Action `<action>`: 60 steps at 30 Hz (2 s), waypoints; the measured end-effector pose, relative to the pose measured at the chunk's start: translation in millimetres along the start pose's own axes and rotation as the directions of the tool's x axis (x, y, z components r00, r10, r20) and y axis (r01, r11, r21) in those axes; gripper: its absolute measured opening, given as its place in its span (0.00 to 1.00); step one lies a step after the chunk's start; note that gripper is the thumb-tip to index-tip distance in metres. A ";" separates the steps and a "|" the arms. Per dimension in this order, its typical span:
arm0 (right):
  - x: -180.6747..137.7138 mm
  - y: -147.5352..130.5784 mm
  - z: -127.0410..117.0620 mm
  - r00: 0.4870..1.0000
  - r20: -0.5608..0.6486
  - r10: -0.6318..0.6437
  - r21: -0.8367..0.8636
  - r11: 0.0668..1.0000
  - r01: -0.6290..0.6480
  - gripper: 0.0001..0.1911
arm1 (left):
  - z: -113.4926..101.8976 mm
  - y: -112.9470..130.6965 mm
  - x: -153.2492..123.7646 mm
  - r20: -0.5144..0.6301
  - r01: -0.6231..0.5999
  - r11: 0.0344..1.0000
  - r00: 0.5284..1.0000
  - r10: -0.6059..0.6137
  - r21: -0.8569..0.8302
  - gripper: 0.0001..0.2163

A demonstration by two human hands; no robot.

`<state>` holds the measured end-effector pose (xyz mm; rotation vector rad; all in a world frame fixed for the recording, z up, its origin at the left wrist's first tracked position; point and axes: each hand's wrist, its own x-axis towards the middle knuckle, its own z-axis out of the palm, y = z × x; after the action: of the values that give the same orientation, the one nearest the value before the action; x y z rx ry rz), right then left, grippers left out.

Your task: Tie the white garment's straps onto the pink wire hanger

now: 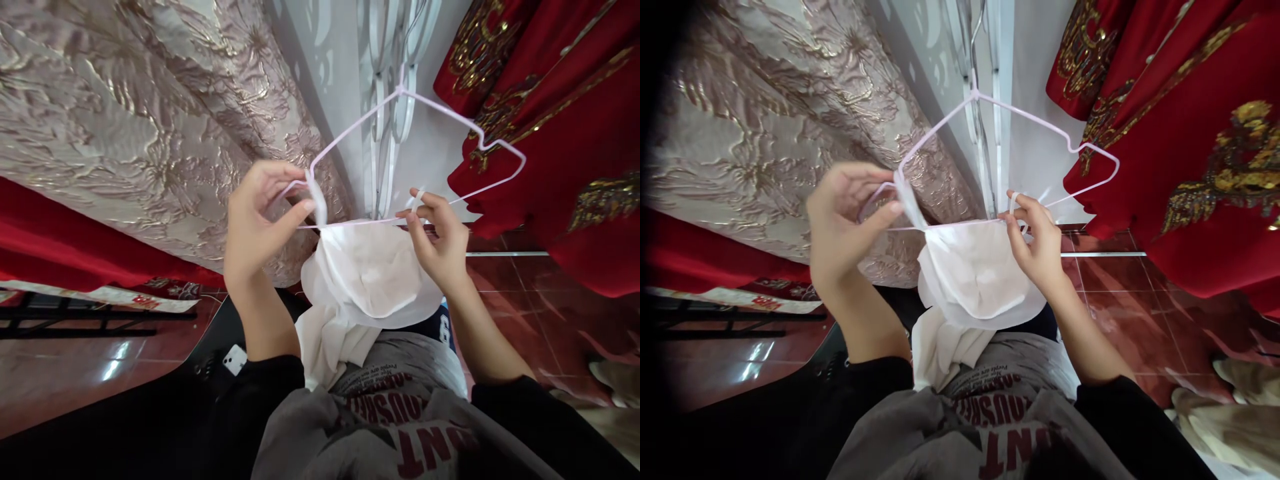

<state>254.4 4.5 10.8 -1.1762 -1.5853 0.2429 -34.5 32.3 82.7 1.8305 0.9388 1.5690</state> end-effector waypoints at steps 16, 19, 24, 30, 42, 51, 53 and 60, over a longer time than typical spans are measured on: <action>-0.2 0.8 0.8 0.994 -0.074 -0.083 0.071 0.994 0.088 0.15 | 76.2 -61.3 -47.1 -0.538 0.029 0.874 0.778 -0.324 -0.484 0.25; 8.3 18.2 -4.4 0.949 -0.298 -0.104 0.105 0.984 0.141 0.13 | 70.4 -58.1 -38.6 -0.574 -0.022 0.885 0.769 -0.282 -0.464 0.25; 37.4 70.8 -37.0 0.575 -0.796 -0.188 -0.014 0.956 0.293 0.11 | 38.1 -54.9 -26.4 -0.553 0.030 0.903 0.782 -0.288 -0.429 0.19; 55.4 67.0 -70.5 0.903 -0.419 -0.095 0.143 0.975 0.169 0.16 | 27.5 -56.4 -23.3 -0.487 0.135 0.878 0.789 -0.376 -0.459 0.18; 59.5 12.3 -50.6 0.814 -0.360 -0.457 -0.143 0.889 0.435 0.08 | 43.5 -62.2 -30.5 -0.429 0.172 0.846 0.800 -0.419 -0.505 0.21; 32.9 10.1 2.6 0.917 0.369 -0.152 -0.160 0.961 0.224 0.16 | 52.4 -69.4 -48.4 -0.380 0.200 0.839 0.821 -0.425 -0.506 0.21; 25.1 11.3 4.5 0.940 0.303 -0.159 -0.156 0.964 0.214 0.19 | 59.7 -63.9 -60.4 -0.293 0.284 0.839 0.845 -0.448 -0.464 0.20; 11.4 11.8 3.1 0.967 0.124 -0.221 -0.125 0.964 0.237 0.09 | 53.8 -1.7 -78.2 -0.137 0.374 0.880 0.894 -0.426 -0.291 0.15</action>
<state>259.3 20.3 8.8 -1.0870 -1.8425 0.0455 12.4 -26.9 25.1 1.2201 1.0668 1.5370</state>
